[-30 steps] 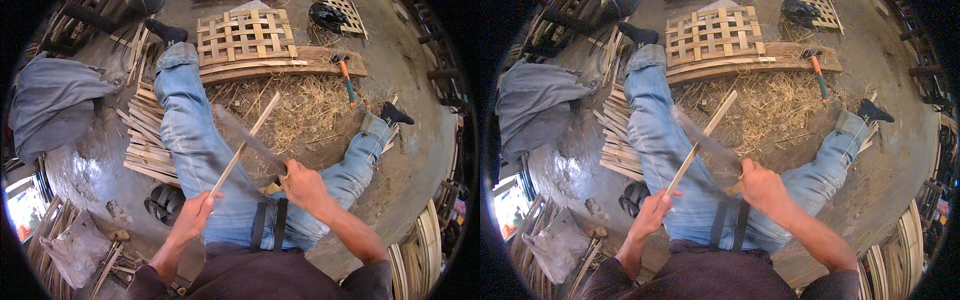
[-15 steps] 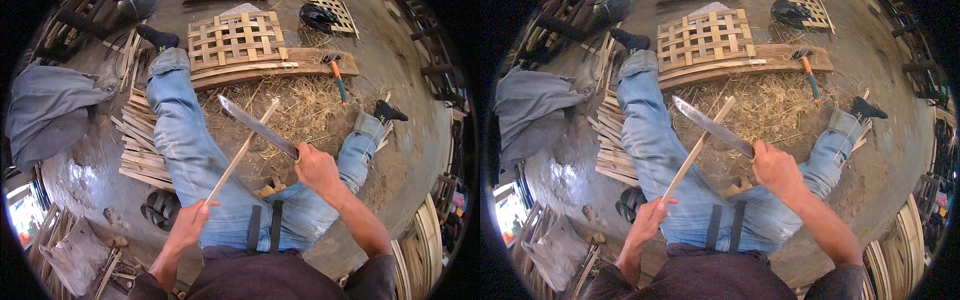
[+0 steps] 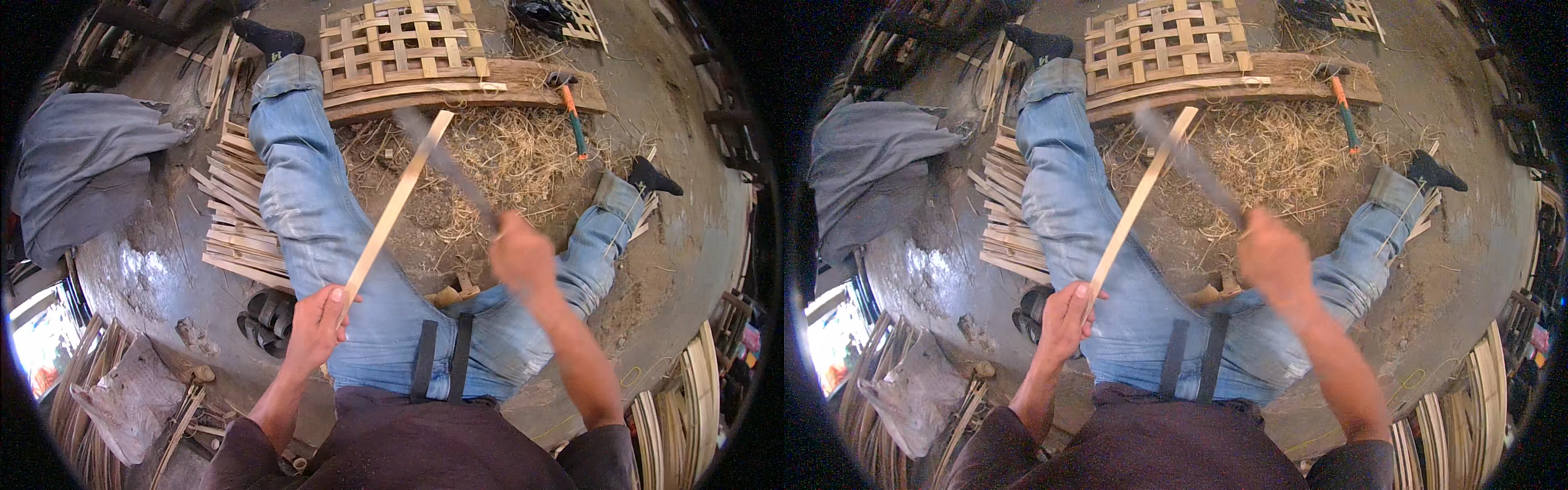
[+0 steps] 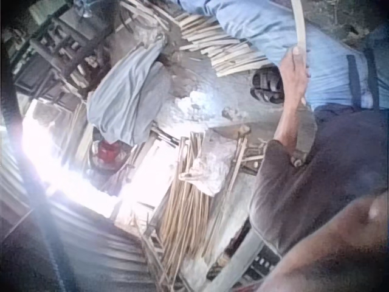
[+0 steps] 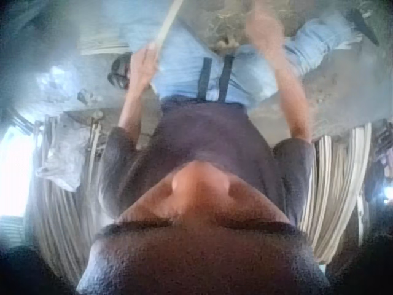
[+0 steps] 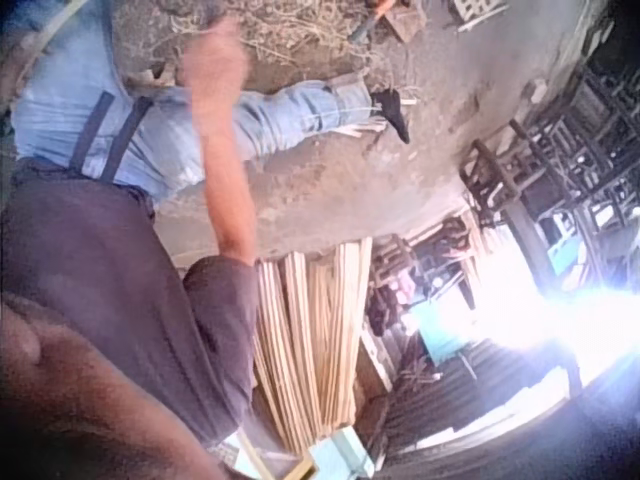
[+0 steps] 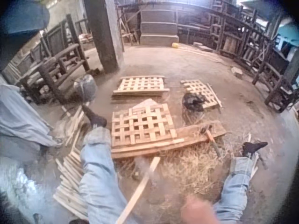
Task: The person sits on the floor and uses a knife to shave and shape a thin wooden stick, repeatedly scraping along its length. The person occasionally pauses to inspect the stick and then resumes shaving. Finished sticks are placed on a pile to the left.
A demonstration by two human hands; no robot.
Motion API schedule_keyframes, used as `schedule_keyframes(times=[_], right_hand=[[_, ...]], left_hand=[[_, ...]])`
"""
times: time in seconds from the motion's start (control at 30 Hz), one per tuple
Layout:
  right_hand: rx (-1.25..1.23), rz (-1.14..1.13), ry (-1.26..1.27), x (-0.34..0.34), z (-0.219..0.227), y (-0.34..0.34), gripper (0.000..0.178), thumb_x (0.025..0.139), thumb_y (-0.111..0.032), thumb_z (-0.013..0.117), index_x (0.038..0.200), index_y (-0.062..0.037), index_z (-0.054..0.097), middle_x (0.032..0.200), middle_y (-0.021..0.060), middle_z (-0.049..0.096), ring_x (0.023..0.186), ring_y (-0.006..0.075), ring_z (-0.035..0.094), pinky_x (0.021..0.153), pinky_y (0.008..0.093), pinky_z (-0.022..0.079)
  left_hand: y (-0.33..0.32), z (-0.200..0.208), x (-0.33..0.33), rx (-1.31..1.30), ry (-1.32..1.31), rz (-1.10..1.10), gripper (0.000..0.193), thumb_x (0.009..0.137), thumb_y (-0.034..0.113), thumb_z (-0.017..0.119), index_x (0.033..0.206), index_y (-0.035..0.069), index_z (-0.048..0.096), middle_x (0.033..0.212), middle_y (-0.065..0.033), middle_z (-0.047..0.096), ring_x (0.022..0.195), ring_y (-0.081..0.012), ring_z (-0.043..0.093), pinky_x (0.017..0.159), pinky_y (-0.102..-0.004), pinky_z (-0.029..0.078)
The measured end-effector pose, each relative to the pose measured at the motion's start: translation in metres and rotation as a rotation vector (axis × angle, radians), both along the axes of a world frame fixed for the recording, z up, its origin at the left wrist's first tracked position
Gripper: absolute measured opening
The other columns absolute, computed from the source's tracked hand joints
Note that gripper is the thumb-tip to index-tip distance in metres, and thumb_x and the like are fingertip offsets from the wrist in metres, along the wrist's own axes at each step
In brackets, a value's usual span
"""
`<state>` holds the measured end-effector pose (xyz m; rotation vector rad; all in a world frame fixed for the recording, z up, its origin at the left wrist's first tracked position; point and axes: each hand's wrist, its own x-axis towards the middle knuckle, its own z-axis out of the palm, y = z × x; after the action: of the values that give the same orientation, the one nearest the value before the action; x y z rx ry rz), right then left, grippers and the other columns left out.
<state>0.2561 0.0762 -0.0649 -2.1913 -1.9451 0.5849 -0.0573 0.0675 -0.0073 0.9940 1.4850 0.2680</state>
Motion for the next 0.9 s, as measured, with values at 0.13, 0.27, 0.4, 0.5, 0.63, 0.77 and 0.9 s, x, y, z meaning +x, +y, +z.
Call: schedule_keyframes(times=[0.13,0.27,0.4,0.5,0.63,0.77,0.9], right_hand=[[-0.123,0.379,0.224,-0.082,0.017,-0.066,0.020,0.076,-0.012,0.064,0.092,-0.0040,0.055,0.078,0.0156,0.059,0.068,0.0344,0.064,0.058,0.0442,0.054],[-0.019,0.316,0.053,-0.069,0.016,-0.063,0.018,0.077,-0.012,0.063,0.093,-0.0073,0.056,0.068,0.0122,0.057,0.062,0.0305,0.064,0.055,0.0431,0.053],[-0.070,0.052,0.079,-0.011,0.001,-0.011,0.022,0.081,-0.013,0.062,0.097,-0.0026,0.050,0.076,0.0190,0.062,0.067,0.0406,0.063,0.058,0.0492,0.052],[-0.039,0.077,0.128,-0.002,0.013,-0.009,0.026,0.083,-0.016,0.064,0.100,-0.0013,0.051,0.077,0.0211,0.063,0.069,0.0423,0.063,0.060,0.0487,0.053],[-0.057,-0.390,0.714,-0.005,-0.002,0.019,0.037,0.084,-0.022,0.072,0.105,0.0017,0.053,0.082,0.0169,0.068,0.065,0.0303,0.065,0.061,0.0385,0.054],[-0.072,-0.716,1.290,-0.041,-0.009,0.016,0.041,0.082,-0.019,0.075,0.108,0.0050,0.054,0.087,0.0128,0.069,0.070,0.0196,0.066,0.062,0.0320,0.054],[-0.074,-0.594,1.128,-0.067,0.004,0.007,0.044,0.080,-0.022,0.077,0.107,0.0052,0.054,0.089,0.0142,0.068,0.076,0.0176,0.066,0.065,0.0313,0.054]], left_hand=[[0.001,-0.007,0.003,-0.013,-0.033,0.033,0.045,0.103,0.040,0.040,0.095,0.004,0.065,0.059,0.0029,0.047,0.046,-0.0043,0.043,0.043,-0.0217,0.036],[-0.006,-0.001,-0.014,-0.118,-0.059,0.016,0.042,0.103,0.034,0.039,0.092,0.003,0.065,0.058,0.0035,0.045,0.045,-0.0035,0.039,0.042,-0.0207,0.034],[-0.014,0.012,-0.025,-0.205,-0.116,-0.054,0.043,0.104,0.031,0.038,0.092,0.000,0.065,0.058,0.0046,0.043,0.044,-0.0030,0.038,0.042,-0.0201,0.034],[-0.024,0.011,-0.039,-0.295,-0.211,-0.063,0.047,0.104,0.035,0.037,0.094,-0.002,0.065,0.058,0.0053,0.042,0.045,-0.0030,0.037,0.042,-0.0200,0.032],[-0.036,0.008,-0.041,-0.462,-0.315,-0.099,0.055,0.103,0.043,0.036,0.098,-0.004,0.063,0.058,0.0062,0.040,0.047,-0.0035,0.035,0.045,-0.0203,0.030],[-0.038,0.002,-0.038,-0.585,-0.499,-0.295,0.054,0.104,0.045,0.035,0.107,-0.003,0.061,0.063,0.0045,0.041,0.056,-0.0038,0.037,0.050,-0.0212,0.031],[-0.028,0.005,0.000,-0.392,-0.463,-0.157,0.044,0.105,0.038,0.036,0.106,0.000,0.059,0.065,0.0037,0.042,0.057,-0.0058,0.039,0.051,-0.0230,0.033]])
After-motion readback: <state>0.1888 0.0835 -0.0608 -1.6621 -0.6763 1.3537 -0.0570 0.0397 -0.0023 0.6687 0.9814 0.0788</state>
